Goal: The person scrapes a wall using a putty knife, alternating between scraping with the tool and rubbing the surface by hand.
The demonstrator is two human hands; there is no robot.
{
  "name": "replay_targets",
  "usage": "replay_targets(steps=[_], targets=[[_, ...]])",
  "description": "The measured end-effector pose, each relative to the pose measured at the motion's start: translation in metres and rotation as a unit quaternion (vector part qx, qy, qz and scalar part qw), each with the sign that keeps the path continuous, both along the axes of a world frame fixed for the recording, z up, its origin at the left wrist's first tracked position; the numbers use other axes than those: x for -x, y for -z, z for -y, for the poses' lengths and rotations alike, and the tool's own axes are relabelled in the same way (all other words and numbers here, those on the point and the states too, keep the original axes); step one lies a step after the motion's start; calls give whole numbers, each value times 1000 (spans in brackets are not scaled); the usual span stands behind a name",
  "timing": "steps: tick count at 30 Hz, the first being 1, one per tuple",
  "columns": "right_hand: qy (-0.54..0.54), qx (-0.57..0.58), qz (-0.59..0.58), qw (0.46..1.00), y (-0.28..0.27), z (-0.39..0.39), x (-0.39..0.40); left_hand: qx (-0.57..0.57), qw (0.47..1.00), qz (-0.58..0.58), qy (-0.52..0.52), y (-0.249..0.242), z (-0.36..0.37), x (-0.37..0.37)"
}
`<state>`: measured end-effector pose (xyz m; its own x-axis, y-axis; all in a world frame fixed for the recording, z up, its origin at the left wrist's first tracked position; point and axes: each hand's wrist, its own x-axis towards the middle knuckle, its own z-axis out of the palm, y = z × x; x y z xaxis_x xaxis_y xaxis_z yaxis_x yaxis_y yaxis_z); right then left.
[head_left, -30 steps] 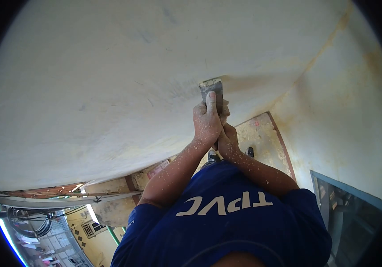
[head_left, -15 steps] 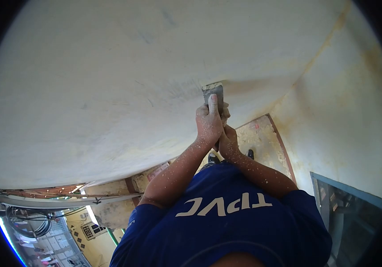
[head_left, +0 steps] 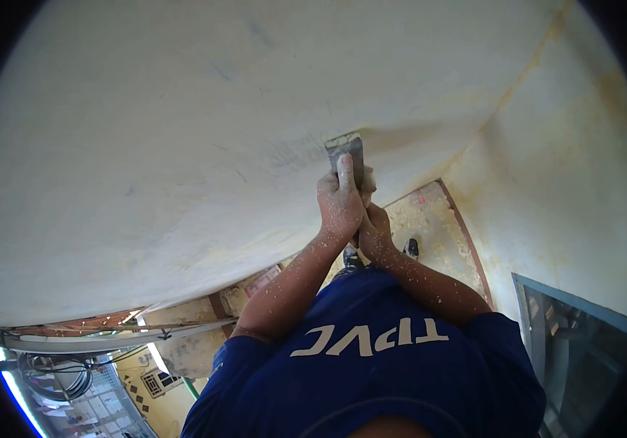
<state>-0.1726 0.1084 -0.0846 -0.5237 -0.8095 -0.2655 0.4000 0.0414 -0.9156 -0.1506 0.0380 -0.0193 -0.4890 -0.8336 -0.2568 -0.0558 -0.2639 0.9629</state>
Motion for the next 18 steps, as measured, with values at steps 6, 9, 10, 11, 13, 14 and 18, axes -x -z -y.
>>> replay_targets(steps=[6,9,10,11,13,14,18], targets=[[-21,49,44,998,16,1,-1,39,999,-1,-5,17,0,-2],[-34,34,53,997,7,4,4,34,999,-35,-11,2,3,-1],[-43,67,41,996,3,4,6,46,997,-65,-8,-9,1,-1],[-56,71,32,995,-12,6,12,82,994,-65,-18,-19,2,2],[-53,39,11,998,-1,0,1,49,997,-47,-36,5,-1,-7],[-38,12,-14,999,6,3,1,20,998,-34,-44,17,2,-6],[-57,19,-23,998,6,2,5,33,999,-31,-22,5,0,-4]])
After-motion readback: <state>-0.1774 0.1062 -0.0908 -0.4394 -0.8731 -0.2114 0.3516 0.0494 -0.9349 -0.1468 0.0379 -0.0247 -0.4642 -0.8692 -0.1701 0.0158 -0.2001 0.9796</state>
